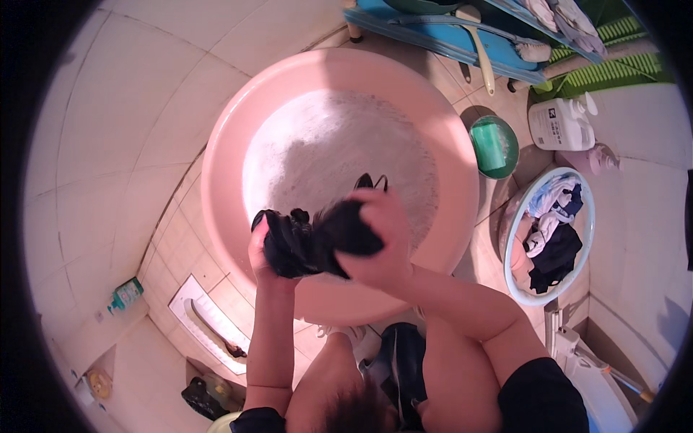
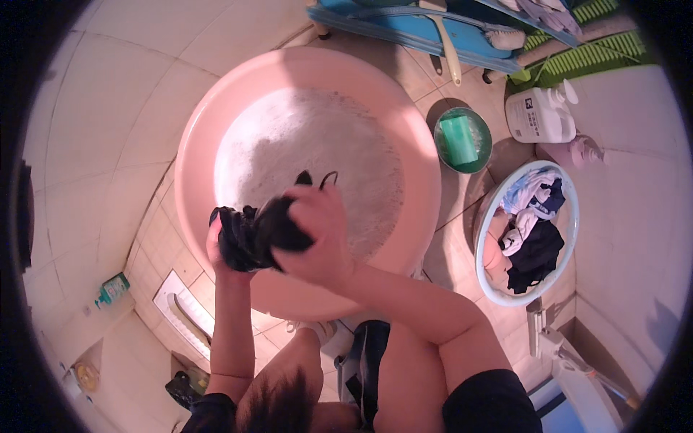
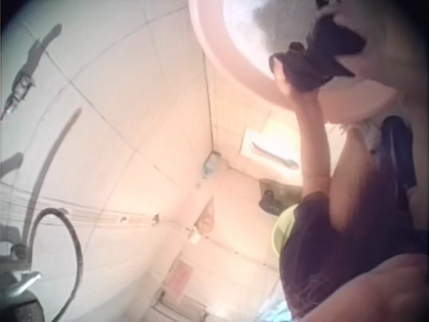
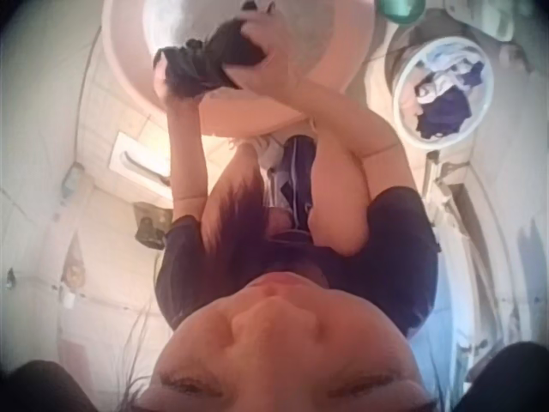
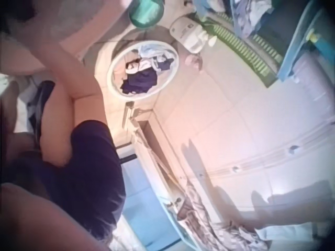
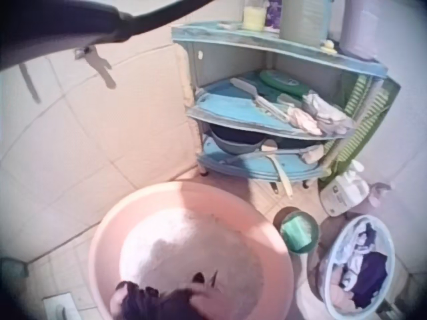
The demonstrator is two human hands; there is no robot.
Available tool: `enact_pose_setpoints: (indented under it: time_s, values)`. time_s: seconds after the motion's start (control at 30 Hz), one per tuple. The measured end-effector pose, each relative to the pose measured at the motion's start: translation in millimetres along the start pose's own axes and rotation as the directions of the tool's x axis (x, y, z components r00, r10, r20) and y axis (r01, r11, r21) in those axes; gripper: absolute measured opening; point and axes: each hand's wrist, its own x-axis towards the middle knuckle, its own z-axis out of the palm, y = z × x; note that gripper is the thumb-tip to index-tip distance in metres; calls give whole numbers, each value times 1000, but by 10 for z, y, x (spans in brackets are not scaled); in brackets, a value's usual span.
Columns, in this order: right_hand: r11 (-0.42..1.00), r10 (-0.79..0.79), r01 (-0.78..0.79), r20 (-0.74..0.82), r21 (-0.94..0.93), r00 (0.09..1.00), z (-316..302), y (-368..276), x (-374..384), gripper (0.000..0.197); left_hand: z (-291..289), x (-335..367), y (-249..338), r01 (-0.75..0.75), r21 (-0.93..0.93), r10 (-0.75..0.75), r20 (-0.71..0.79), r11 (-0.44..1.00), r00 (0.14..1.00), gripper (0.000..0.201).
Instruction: The person hand-washes a white sock in a pink basin filled with soapy water. They scrub the sock with their hands and a green sponge, rinse it in the basin, and wring it out. The person repeats this process for a second sock.
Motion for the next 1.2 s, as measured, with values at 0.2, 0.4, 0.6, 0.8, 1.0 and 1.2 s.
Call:
enact_pose_setpoints:
  time_s: [0.2, 0.4, 0.6, 0.8, 1.0, 1.2]
  values:
    - [830, -513, 555, 460, 52, 725, -128, -577, 213, 6, 179, -53, 76, 362, 191, -323, -206, 912, 924, 29]
    - [614, -657, 748, 688, 253, 307, 42, -817, 109, 13, 610, 34, 60, 576, 334, -558, -159, 746, 814, 29]
    - [554, -567, 769, 821, 319, 68, 170, -777, 26, 13, 861, 147, 68, 486, 774, -445, -296, 407, 845, 12]
    - [587, -407, 649, 869, 484, -280, 423, -623, -288, 13, 404, 152, -183, 405, 914, -365, -372, 16, 854, 18]
    - [653, -404, 650, 904, 390, -136, 622, -178, -1084, 9, -92, 165, -389, 425, 905, -190, -413, 25, 891, 20]
    - [844, -452, 510, 733, 167, 508, 23, -179, -392, 12, -526, 111, -341, 652, 295, -528, -402, 699, 748, 21]
